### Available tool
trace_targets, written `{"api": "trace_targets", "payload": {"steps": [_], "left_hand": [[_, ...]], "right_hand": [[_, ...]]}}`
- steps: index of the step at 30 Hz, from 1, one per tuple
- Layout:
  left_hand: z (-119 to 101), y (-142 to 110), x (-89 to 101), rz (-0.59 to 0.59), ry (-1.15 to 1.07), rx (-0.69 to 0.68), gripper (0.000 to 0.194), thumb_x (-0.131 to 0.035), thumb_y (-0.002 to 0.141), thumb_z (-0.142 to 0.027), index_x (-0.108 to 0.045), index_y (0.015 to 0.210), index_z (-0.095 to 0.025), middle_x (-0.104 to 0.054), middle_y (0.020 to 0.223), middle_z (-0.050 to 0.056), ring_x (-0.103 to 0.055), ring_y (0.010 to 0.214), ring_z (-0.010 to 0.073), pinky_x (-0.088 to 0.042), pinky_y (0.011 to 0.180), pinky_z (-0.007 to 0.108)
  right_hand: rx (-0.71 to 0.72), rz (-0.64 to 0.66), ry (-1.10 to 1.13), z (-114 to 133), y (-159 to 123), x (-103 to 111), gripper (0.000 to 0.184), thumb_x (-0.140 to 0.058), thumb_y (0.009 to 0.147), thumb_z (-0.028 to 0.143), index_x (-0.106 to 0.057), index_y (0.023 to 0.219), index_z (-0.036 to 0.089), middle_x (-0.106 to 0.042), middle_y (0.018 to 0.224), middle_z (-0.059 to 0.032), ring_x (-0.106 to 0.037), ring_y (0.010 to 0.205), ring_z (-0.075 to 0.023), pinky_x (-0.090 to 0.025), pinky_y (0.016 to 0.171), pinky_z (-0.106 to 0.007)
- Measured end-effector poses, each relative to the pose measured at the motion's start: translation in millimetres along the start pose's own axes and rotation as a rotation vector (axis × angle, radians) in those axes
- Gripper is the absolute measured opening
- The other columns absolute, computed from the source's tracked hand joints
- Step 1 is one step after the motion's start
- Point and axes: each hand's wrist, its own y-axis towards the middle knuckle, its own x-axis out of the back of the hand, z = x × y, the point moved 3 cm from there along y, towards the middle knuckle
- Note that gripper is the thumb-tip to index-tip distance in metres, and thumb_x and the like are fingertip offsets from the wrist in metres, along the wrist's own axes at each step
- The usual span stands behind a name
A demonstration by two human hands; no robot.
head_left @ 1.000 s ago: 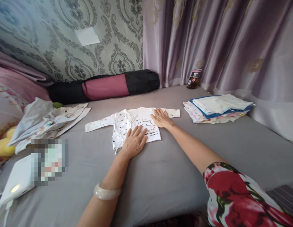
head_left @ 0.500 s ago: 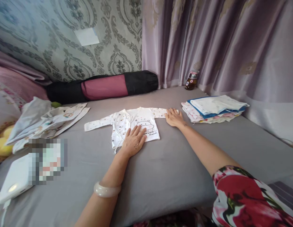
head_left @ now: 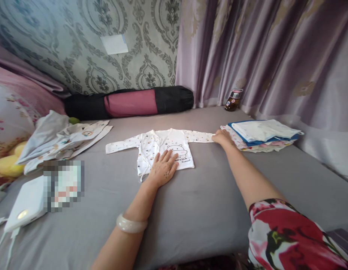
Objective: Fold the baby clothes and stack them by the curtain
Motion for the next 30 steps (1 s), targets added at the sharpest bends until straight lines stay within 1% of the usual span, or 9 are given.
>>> {"api": "trace_targets", "payload": {"steps": [4, 8, 14, 17, 19, 22, 24, 27, 30], "left_hand": [[-2.0, -0.4, 3.0, 0.003, 0.003, -0.001, 0.049, -0.029, 0.099, -0.042, -0.043, 0.143, -0.024, -0.034, 0.153, 0.010, -0.027, 0.143, 0.0276, -0.022, 0.115, 0.054], [-2.3, -0.1, 3.7, -0.010, -0.013, -0.001, 0.049, -0.029, 0.099, -0.042, -0.044, 0.142, -0.024, -0.035, 0.153, 0.010, -0.028, 0.142, 0.0276, -0.021, 0.115, 0.054], [-1.6, -0.6, 3.9, -0.017, -0.050, 0.002, 0.047, -0.031, 0.098, -0.041, -0.044, 0.141, -0.025, -0.036, 0.152, 0.009, -0.028, 0.142, 0.0271, -0.022, 0.114, 0.054], [-2.8, 0.2, 8.2, -0.024, -0.066, 0.002, 0.045, -0.033, 0.098, -0.041, -0.046, 0.138, -0.026, -0.040, 0.150, 0.009, -0.031, 0.141, 0.0276, -0.022, 0.113, 0.056], [-4.0, 4.7, 14.1, -0.039, -0.063, -0.003, 0.041, -0.034, 0.098, -0.040, -0.050, 0.133, -0.025, -0.047, 0.144, 0.009, -0.039, 0.135, 0.0278, -0.023, 0.111, 0.057], [-3.0, 22.1, 23.7, -0.034, -0.029, 0.008, 0.037, -0.033, 0.098, -0.039, -0.060, 0.117, -0.022, -0.063, 0.122, 0.010, -0.056, 0.115, 0.0273, -0.030, 0.105, 0.055], [1.1, 41.1, 26.9, -0.016, -0.013, 0.032, 0.036, -0.035, 0.097, -0.036, -0.062, 0.113, -0.020, -0.066, 0.110, 0.010, -0.060, 0.105, 0.0272, -0.036, 0.099, 0.052], [9.8, 76.7, 23.0, -0.002, -0.066, 0.021, 0.035, -0.039, 0.095, -0.030, -0.058, 0.121, -0.018, -0.063, 0.114, 0.011, -0.058, 0.106, 0.0267, -0.041, 0.094, 0.045], [17.6, 112.6, 10.0, 0.011, -0.147, -0.047, 0.040, -0.042, 0.093, -0.029, -0.053, 0.128, -0.015, -0.060, 0.119, 0.013, -0.056, 0.109, 0.0242, -0.042, 0.096, 0.037]], "right_hand": [[-0.061, 0.040, 0.177, 0.8, 12.8, -3.9, 0.033, -0.061, 0.070, 0.021, -0.071, 0.101, 0.013, -0.067, 0.107, -0.0180, -0.062, 0.104, -0.0286, -0.047, 0.082, -0.033], [-0.066, -0.063, 0.403, 14.0, 16.6, -8.1, 0.016, -0.058, 0.072, 0.024, -0.071, 0.078, 0.017, -0.070, 0.082, -0.0131, -0.066, 0.084, -0.0260, -0.046, 0.067, -0.029], [-0.126, -0.306, 0.700, 55.0, 16.2, -4.3, 0.019, -0.060, 0.068, 0.019, -0.069, 0.085, 0.017, -0.071, 0.081, -0.0101, -0.066, 0.078, -0.0225, -0.046, 0.063, -0.026], [-0.114, -0.320, 0.904, 71.4, 19.4, -4.0, 0.015, -0.058, 0.072, 0.023, -0.069, 0.079, 0.017, -0.068, 0.071, -0.0059, -0.065, 0.070, -0.0198, -0.046, 0.059, -0.024], [-0.112, -0.304, 1.029, 77.3, 19.8, -2.5, 0.015, -0.057, 0.073, 0.026, -0.069, 0.072, 0.016, -0.063, 0.061, -0.0026, -0.062, 0.062, -0.0183, -0.044, 0.053, -0.023], [-0.120, -0.292, 1.213, 78.0, 16.0, 4.9, 0.015, -0.057, 0.072, 0.026, -0.068, 0.069, 0.015, -0.057, 0.054, 0.0011, -0.058, 0.055, -0.0155, -0.041, 0.047, -0.022], [-0.126, -0.274, 1.299, 74.2, 12.2, 12.2, 0.014, -0.058, 0.071, 0.025, -0.068, 0.071, 0.015, -0.056, 0.053, 0.0028, -0.054, 0.051, -0.0136, -0.040, 0.045, -0.021], [-0.124, -0.217, 1.343, 64.7, 8.1, 22.8, 0.012, -0.060, 0.069, 0.023, -0.067, 0.072, 0.014, -0.054, 0.052, 0.0042, -0.052, 0.050, -0.0123, -0.040, 0.045, -0.020], [-0.133, -0.135, 1.356, 53.6, 6.7, 29.2, 0.009, -0.058, 0.068, 0.018, -0.065, 0.071, 0.014, -0.052, 0.050, 0.0046, -0.052, 0.049, -0.0115, -0.041, 0.045, -0.019]]}}
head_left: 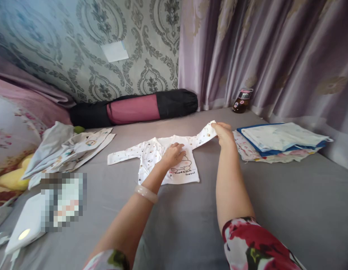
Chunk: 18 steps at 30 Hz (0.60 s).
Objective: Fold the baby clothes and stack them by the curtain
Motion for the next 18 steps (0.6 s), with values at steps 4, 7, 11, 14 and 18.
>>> {"api": "trace_targets", "payload": {"steps": [4, 7, 11, 14, 18], "left_hand": [[11.6, 33.6, -16.2, 0.021, -0.013, -0.009, 0.046, -0.045, 0.091, -0.038, -0.049, 0.132, -0.019, -0.055, 0.122, 0.013, -0.050, 0.115, 0.0277, -0.037, 0.103, 0.042], [16.0, 44.5, -22.1, 0.058, -0.022, 0.054, 0.051, -0.047, 0.089, -0.046, -0.046, 0.135, -0.024, -0.050, 0.126, 0.013, -0.048, 0.117, 0.0308, -0.038, 0.102, 0.045], [16.1, 50.4, -21.8, 0.120, -0.017, 0.093, 0.056, -0.047, 0.087, -0.053, -0.044, 0.136, -0.026, -0.047, 0.125, 0.013, -0.048, 0.116, 0.0322, -0.038, 0.100, 0.046], [14.6, 55.7, -19.6, 0.187, -0.011, 0.105, 0.060, -0.045, 0.086, -0.059, -0.042, 0.137, -0.027, -0.045, 0.125, 0.013, -0.048, 0.118, 0.0325, -0.038, 0.099, 0.045], [9.2, 62.9, -12.6, 0.283, -0.016, 0.128, 0.072, -0.043, 0.084, -0.066, -0.035, 0.144, -0.027, -0.042, 0.132, 0.015, -0.043, 0.127, 0.0350, -0.036, 0.102, 0.046]], "right_hand": [[-0.057, -0.014, -0.007, 0.8, 2.0, 14.6, 0.008, -0.056, 0.066, 0.015, -0.062, 0.069, 0.014, -0.052, 0.051, 0.0041, -0.052, 0.051, -0.0112, -0.040, 0.043, -0.018], [-0.087, -0.066, -0.024, -0.3, 3.1, 21.9, 0.007, -0.056, 0.064, 0.016, -0.061, 0.069, 0.015, -0.053, 0.053, 0.0036, -0.053, 0.052, -0.0119, -0.040, 0.043, -0.019], [-0.131, -0.119, -0.002, -3.5, 4.0, 24.7, 0.010, -0.056, 0.064, 0.015, -0.061, 0.072, 0.014, -0.053, 0.056, 0.0029, -0.053, 0.052, -0.0119, -0.041, 0.042, -0.020], [-0.132, -0.102, -0.017, -5.9, 5.2, 23.3, 0.015, -0.053, 0.067, 0.018, -0.062, 0.078, 0.014, -0.055, 0.058, 0.0018, -0.055, 0.053, -0.0125, -0.044, 0.043, -0.020], [-0.097, -0.082, -0.084, -5.6, 6.4, 22.7, 0.018, -0.052, 0.069, 0.021, -0.064, 0.081, 0.014, -0.056, 0.057, 0.0004, -0.051, 0.048, -0.0120, -0.042, 0.040, -0.021]]}}
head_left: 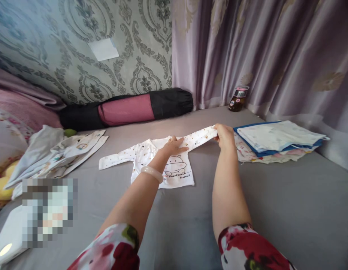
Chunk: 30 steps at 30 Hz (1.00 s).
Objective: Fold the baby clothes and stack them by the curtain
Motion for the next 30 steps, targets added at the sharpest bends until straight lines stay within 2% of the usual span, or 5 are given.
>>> {"api": "trace_targets", "payload": {"steps": [7, 12, 19, 24, 30], "left_hand": [[-9.7, 5.9, 15.7, 0.153, 0.006, 0.085, 0.091, -0.052, 0.072, -0.074, -0.028, 0.149, -0.032, -0.029, 0.150, 0.020, -0.042, 0.130, 0.0429, -0.041, 0.096, 0.053], [-7.2, 11.4, 14.7, 0.117, -0.062, 0.094, 0.095, -0.061, 0.064, -0.075, -0.037, 0.145, -0.031, -0.036, 0.147, 0.020, -0.049, 0.122, 0.0442, -0.044, 0.092, 0.051], [-0.7, -6.2, 11.9, -0.103, -0.173, 0.031, 0.073, -0.055, 0.081, -0.057, -0.040, 0.143, -0.023, -0.054, 0.124, 0.014, -0.057, 0.113, 0.0300, -0.044, 0.095, 0.040], [24.3, -38.5, 17.8, -0.387, -0.377, 0.146, 0.050, -0.052, 0.087, -0.036, -0.052, 0.130, -0.010, -0.064, 0.102, 0.012, -0.063, 0.083, 0.0203, -0.049, 0.082, 0.033], [55.5, -75.9, 3.3, -0.570, -0.712, 0.236, 0.037, -0.050, 0.086, -0.029, -0.059, 0.118, -0.015, -0.067, 0.083, 0.004, -0.063, 0.078, 0.0165, -0.049, 0.076, 0.030]], "right_hand": [[0.081, 0.104, -0.059, 16.5, -14.3, -11.4, 0.013, -0.050, 0.071, 0.020, -0.062, 0.073, 0.016, -0.055, 0.056, -0.0005, -0.049, 0.045, -0.0118, -0.036, 0.036, -0.021], [0.072, 0.257, 0.086, 24.6, -29.9, -34.1, 0.008, -0.052, 0.071, 0.017, -0.059, 0.075, 0.016, -0.056, 0.057, 0.0016, -0.051, 0.048, -0.0107, -0.034, 0.037, -0.018], [0.054, 0.375, 0.178, 25.7, -42.6, -60.8, 0.011, -0.053, 0.075, 0.014, -0.061, 0.083, 0.017, -0.059, 0.060, 0.0029, -0.055, 0.049, -0.0105, -0.038, 0.041, -0.017], [0.057, 0.457, 0.220, 26.5, -56.5, -77.6, 0.011, -0.056, 0.076, 0.013, -0.062, 0.084, 0.018, -0.063, 0.066, 0.0024, -0.059, 0.057, -0.0105, -0.044, 0.047, -0.017], [0.082, 0.565, 0.191, 19.8, -77.6, -104.4, 0.003, -0.062, 0.079, 0.015, -0.062, 0.079, 0.018, -0.063, 0.068, 0.0026, -0.058, 0.055, -0.0093, -0.045, 0.048, -0.017]]}}
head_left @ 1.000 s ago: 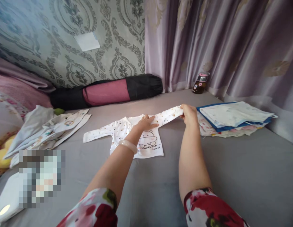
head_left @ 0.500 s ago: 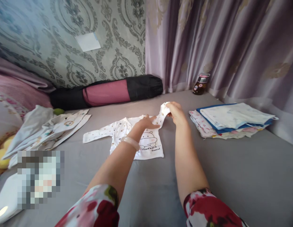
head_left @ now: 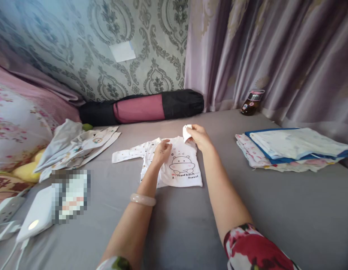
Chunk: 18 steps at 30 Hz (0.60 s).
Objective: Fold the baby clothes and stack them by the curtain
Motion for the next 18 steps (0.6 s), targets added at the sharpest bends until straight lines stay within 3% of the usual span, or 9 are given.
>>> {"api": "trace_targets", "payload": {"steps": [6, 10, 15, 18], "left_hand": [[18.5, -10.9, -3.6, -0.033, -0.133, 0.000, 0.042, -0.048, 0.085, -0.023, -0.051, 0.127, -0.017, -0.069, 0.100, 0.006, -0.063, 0.094, 0.0169, -0.048, 0.089, 0.032], [19.5, -12.7, -6.2, -0.043, -0.201, -0.016, 0.053, -0.047, 0.085, -0.018, -0.040, 0.138, -0.015, -0.066, 0.107, 0.008, -0.062, 0.092, 0.0156, -0.048, 0.089, 0.033], [18.8, -14.8, -5.6, 0.000, -0.178, -0.062, 0.069, -0.046, 0.079, -0.009, -0.029, 0.146, -0.016, -0.065, 0.095, 0.004, -0.060, 0.080, 0.0137, -0.050, 0.080, 0.030], [16.2, -15.4, -4.8, 0.018, -0.112, -0.070, 0.070, -0.045, 0.076, -0.007, -0.035, 0.144, -0.017, -0.066, 0.091, 0.003, -0.060, 0.075, 0.0136, -0.050, 0.078, 0.030]], "right_hand": [[-0.035, 0.102, -0.059, -23.4, 0.1, -25.5, 0.006, -0.060, 0.081, 0.013, -0.060, 0.077, 0.018, -0.062, 0.065, 0.0037, -0.056, 0.050, -0.0089, -0.046, 0.044, -0.018], [-0.048, 0.164, -0.132, -37.8, -1.0, -38.9, 0.004, -0.063, 0.081, 0.015, -0.061, 0.080, 0.019, -0.064, 0.068, 0.0039, -0.057, 0.050, -0.0089, -0.046, 0.044, -0.018], [-0.131, 0.277, -0.214, -46.9, -8.2, -49.4, 0.003, -0.061, 0.084, 0.017, -0.063, 0.082, 0.019, -0.069, 0.078, 0.0000, -0.064, 0.059, -0.0110, -0.049, 0.048, -0.018], [-0.111, 0.311, -0.253, -50.8, -8.0, -50.2, 0.008, -0.059, 0.085, 0.016, -0.065, 0.081, 0.020, -0.070, 0.081, -0.0004, -0.066, 0.064, -0.0121, -0.049, 0.052, -0.019]]}}
